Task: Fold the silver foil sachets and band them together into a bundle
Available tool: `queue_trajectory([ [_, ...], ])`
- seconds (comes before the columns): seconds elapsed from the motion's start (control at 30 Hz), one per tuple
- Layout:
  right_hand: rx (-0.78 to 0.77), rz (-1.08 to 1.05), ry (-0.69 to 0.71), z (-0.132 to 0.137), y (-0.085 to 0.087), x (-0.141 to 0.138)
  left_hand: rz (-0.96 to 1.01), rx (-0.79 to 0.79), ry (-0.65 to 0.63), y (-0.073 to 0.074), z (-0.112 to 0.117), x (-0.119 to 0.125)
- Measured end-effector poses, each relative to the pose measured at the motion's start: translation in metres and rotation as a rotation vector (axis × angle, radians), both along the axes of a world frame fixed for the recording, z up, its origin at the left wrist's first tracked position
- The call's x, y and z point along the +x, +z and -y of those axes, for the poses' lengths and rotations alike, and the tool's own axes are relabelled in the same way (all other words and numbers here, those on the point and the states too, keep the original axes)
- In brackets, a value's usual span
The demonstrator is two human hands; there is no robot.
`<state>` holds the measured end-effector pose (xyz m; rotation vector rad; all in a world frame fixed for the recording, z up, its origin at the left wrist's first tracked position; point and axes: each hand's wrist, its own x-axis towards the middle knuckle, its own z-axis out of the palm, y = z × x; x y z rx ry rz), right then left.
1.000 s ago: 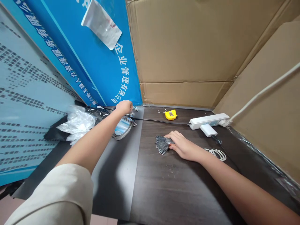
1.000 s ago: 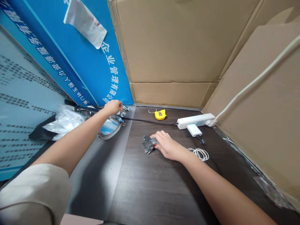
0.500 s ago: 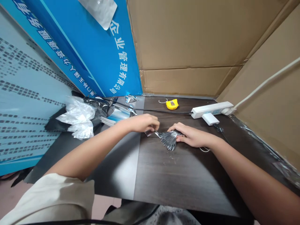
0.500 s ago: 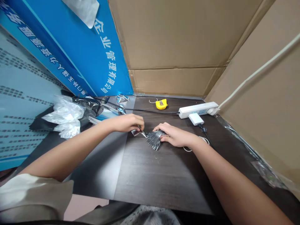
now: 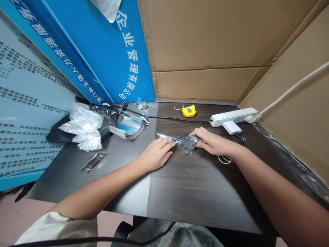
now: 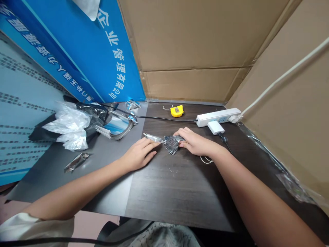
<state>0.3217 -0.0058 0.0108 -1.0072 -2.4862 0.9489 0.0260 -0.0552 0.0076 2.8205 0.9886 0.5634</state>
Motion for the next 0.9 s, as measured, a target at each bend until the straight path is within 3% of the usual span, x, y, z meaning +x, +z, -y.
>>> queue_trajectory([
  [0.17,-0.013,0.001,0.013,0.001,0.001,0.001,-0.038,-0.048,0.045,-0.003,-0.002,0.001],
  [0.43,-0.076,0.002,0.089,0.005,0.007,-0.002,0.016,-0.216,-0.053,0.009,0.002,-0.019],
  [0.63,-0.126,-0.026,0.222,0.02,0.012,-0.016,0.115,-0.239,-0.091,0.008,-0.004,-0.032],
  [0.9,-0.131,0.029,0.224,0.025,0.011,-0.02,0.158,-0.204,-0.134,0.003,-0.012,-0.026],
])
